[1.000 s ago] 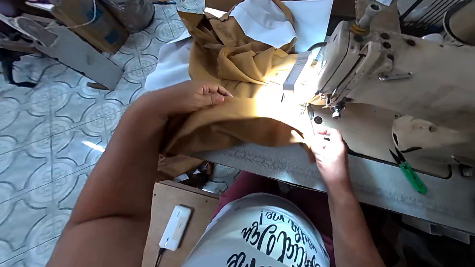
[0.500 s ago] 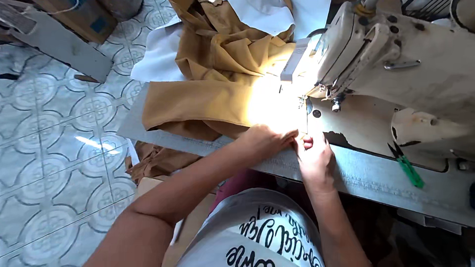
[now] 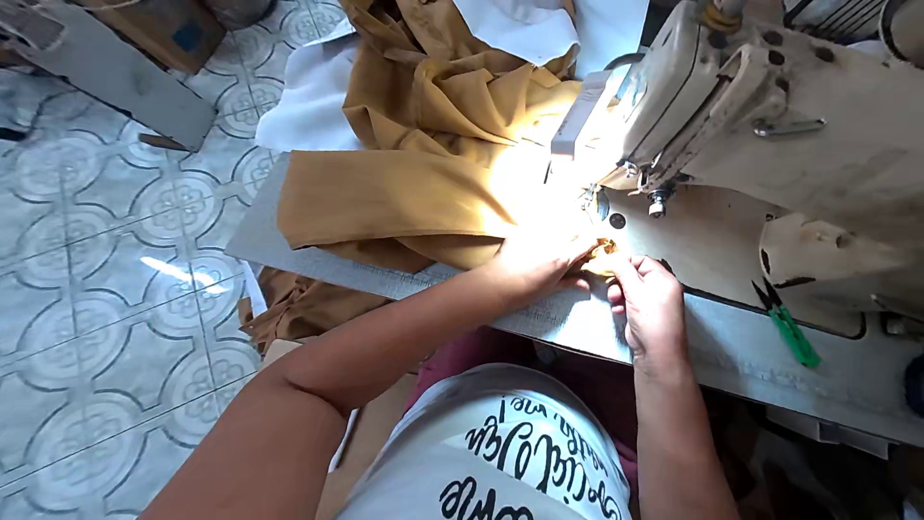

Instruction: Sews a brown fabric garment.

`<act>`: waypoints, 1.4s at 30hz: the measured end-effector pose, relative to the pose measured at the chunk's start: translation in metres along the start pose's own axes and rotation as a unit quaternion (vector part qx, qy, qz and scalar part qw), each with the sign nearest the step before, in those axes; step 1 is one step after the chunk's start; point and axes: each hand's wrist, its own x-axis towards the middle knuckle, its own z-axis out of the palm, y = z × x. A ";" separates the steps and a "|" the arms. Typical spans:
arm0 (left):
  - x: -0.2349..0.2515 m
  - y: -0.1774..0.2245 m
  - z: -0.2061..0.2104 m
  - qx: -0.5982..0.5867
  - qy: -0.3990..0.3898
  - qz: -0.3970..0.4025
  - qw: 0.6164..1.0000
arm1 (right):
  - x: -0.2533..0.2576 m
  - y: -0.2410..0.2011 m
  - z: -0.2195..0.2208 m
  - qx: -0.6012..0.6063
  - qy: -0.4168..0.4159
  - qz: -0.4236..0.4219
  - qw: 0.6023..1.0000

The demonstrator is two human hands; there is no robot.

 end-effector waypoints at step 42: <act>-0.021 0.012 -0.004 0.002 0.001 0.025 1.000 | -0.028 0.024 0.021 -0.298 0.090 -0.298 0.903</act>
